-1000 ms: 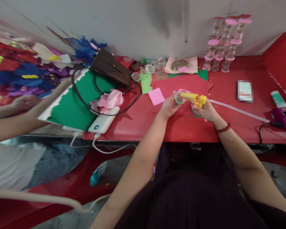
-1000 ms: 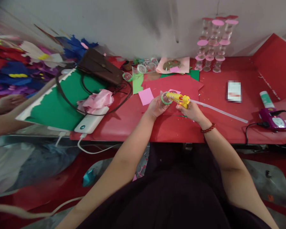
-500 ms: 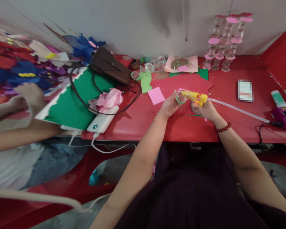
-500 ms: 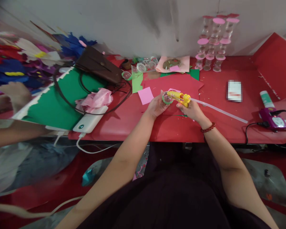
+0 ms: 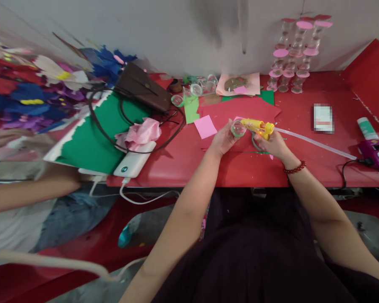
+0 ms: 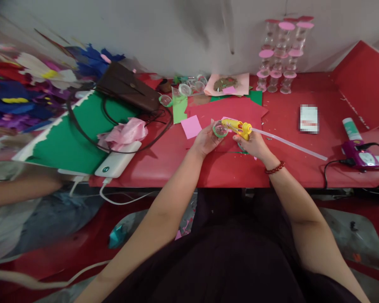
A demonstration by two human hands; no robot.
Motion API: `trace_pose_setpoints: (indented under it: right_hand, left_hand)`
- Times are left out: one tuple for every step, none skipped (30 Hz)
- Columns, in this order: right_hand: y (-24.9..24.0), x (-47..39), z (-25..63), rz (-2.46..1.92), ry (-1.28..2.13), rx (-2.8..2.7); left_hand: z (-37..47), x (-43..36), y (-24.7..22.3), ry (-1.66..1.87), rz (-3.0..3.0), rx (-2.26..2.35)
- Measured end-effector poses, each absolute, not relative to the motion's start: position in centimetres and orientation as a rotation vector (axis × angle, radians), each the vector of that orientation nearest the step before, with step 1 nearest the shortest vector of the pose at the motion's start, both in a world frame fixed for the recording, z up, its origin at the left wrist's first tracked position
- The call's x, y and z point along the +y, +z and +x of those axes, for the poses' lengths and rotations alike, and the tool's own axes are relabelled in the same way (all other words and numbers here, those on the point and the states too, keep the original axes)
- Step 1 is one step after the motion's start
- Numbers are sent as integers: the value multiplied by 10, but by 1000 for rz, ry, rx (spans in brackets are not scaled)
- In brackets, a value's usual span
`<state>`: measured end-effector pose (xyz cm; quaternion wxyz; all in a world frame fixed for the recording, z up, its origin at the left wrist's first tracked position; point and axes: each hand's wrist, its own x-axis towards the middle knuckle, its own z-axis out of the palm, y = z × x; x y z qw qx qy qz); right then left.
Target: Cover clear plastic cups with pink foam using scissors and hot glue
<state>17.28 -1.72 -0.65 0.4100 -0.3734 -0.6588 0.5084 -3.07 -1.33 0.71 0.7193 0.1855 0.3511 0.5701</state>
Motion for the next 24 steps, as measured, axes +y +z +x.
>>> trace_pose_setpoints:
  right_hand:
    - [-6, -17, 173, -939, 1280, -1659]
    - [-6, -17, 173, -943, 1276, -1657]
    - [-6, -17, 174, -954, 1267, -1654]
    - [-6, -17, 174, -969, 1256, -1650]
    - [-6, -17, 174, -983, 1242, -1644]
    - [-6, -16, 174, -994, 1230, -1637]
    - [-7, -16, 175, -1000, 1224, -1635]
    - [-7, -16, 175, -1000, 1221, -1637]
    - [-6, -16, 175, -999, 1217, -1639]
    - [-6, -16, 176, -999, 1216, -1641]
    - [-6, -17, 176, -1001, 1215, -1641]
    - [-5, -17, 176, -1005, 1215, -1642]
    - [-4, -17, 175, -1008, 1217, -1644]
    - [-4, -18, 175, -1012, 1219, -1644]
    - [-4, -18, 175, -1017, 1220, -1644]
    - [-4, -18, 175, -1024, 1219, -1644]
    - [-4, -18, 174, -1030, 1216, -1644]
    - [-4, -17, 174, -1035, 1212, -1644]
    - [-5, -17, 174, -1037, 1206, -1646]
    - [-6, -16, 175, -1036, 1197, -1649]
    - [-6, -16, 175, -1031, 1188, -1654]
    - [-7, -15, 175, -1024, 1179, -1658]
    - [-8, -15, 176, -1020, 1171, -1659]
    - [-8, -15, 176, -1018, 1166, -1660]
  left_hand:
    - [-30, -14, 8, 1262, 410, 773]
    - [-30, -14, 9, 1262, 411, 770]
    - [-30, -15, 9, 1261, 412, 772]
    - [-30, -15, 9, 1257, 411, 776]
    - [-30, -15, 9, 1256, 408, 780]
    - [-30, -15, 9, 1256, 403, 783]
    - [-30, -14, 9, 1257, 397, 781]
    - [-31, -14, 8, 1261, 391, 773]
    - [-31, -14, 8, 1265, 389, 762]
    - [-31, -14, 8, 1268, 390, 749]
    - [-31, -13, 8, 1272, 394, 740]
    - [-31, -13, 8, 1273, 398, 734]
    - [-31, -13, 9, 1276, 402, 732]
    - [-31, -13, 9, 1278, 405, 734]
    - [-32, -13, 9, 1280, 408, 738]
    - [-32, -13, 9, 1282, 409, 740]
    - [-32, -13, 9, 1285, 408, 740]
    - [-32, -12, 9, 1289, 406, 739]
    - [-32, -12, 9, 1296, 403, 737]
    - [-32, -12, 8, 1302, 400, 736]
    - [-33, -12, 8, 1310, 397, 735]
    - [-33, -11, 7, 1319, 396, 737]
    - [-34, -11, 7, 1327, 396, 743]
    - [-34, -10, 6, 1335, 396, 751]
